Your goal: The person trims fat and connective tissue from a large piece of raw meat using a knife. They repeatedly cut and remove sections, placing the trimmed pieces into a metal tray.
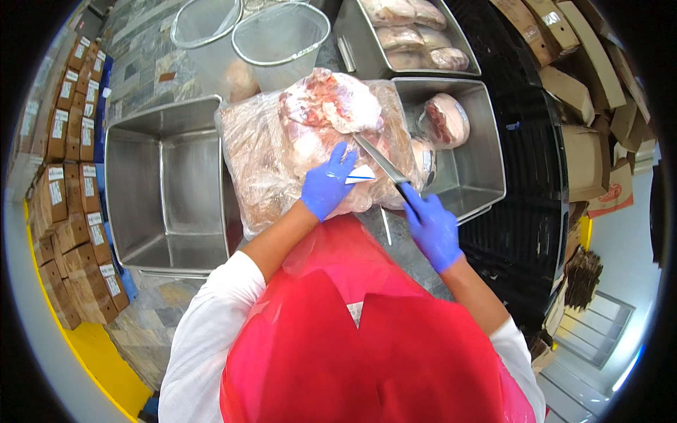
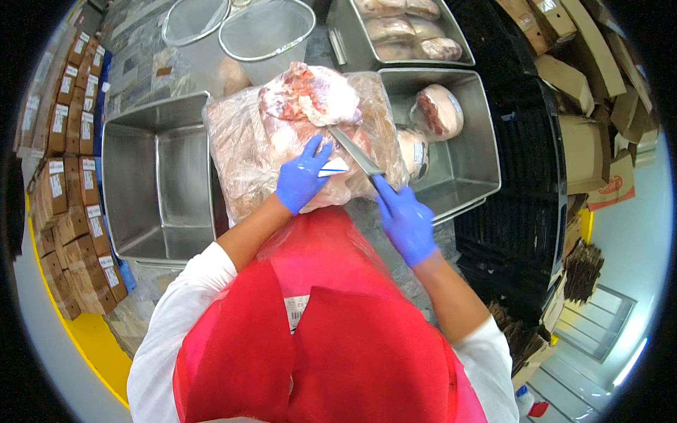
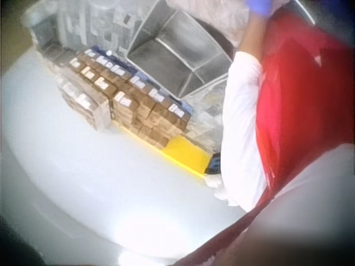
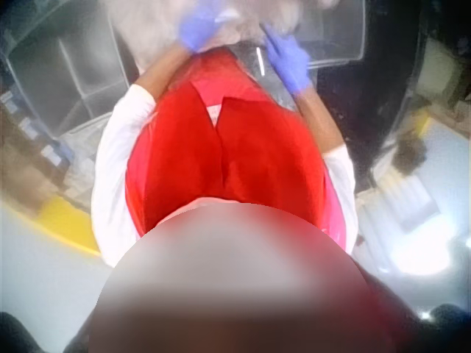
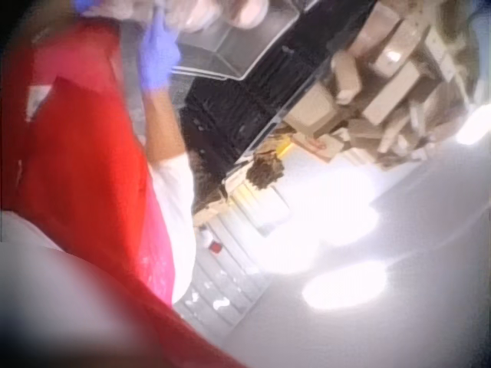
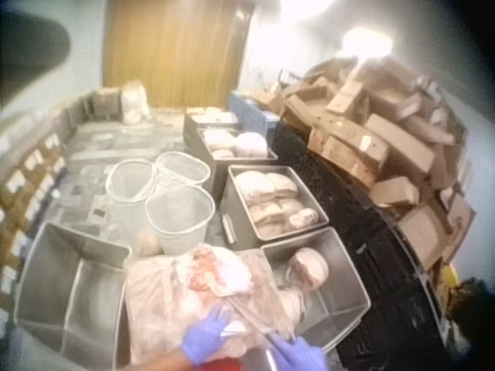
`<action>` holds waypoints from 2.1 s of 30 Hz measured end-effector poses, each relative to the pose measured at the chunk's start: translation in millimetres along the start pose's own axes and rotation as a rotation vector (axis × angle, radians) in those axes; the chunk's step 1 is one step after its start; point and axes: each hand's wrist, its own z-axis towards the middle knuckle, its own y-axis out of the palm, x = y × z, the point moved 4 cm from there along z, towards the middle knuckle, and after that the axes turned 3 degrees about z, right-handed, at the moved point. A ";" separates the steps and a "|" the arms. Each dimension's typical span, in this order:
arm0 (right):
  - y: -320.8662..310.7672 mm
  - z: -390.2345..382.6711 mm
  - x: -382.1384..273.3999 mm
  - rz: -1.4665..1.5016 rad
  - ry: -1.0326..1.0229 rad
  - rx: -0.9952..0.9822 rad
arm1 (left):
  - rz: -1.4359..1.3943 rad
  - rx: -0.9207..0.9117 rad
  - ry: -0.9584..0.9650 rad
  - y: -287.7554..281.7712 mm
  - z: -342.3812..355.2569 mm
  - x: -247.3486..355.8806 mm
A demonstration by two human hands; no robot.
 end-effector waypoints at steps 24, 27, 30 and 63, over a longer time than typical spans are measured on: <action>-109.8 245.6 -65.4 -0.261 -0.419 -0.482 | -0.022 0.098 0.067 -8.5 -18.4 -27.0; -103.0 150.5 -25.6 -0.152 -0.408 -0.239 | -0.043 0.029 0.093 -18.2 -19.9 -33.3; -91.7 67.3 11.7 0.035 -0.212 -0.086 | -0.093 -0.028 0.046 -20.2 -17.3 -30.3; 33.5 -36.4 32.9 0.147 0.199 -0.042 | 0.003 0.073 0.330 -14.3 2.6 -25.8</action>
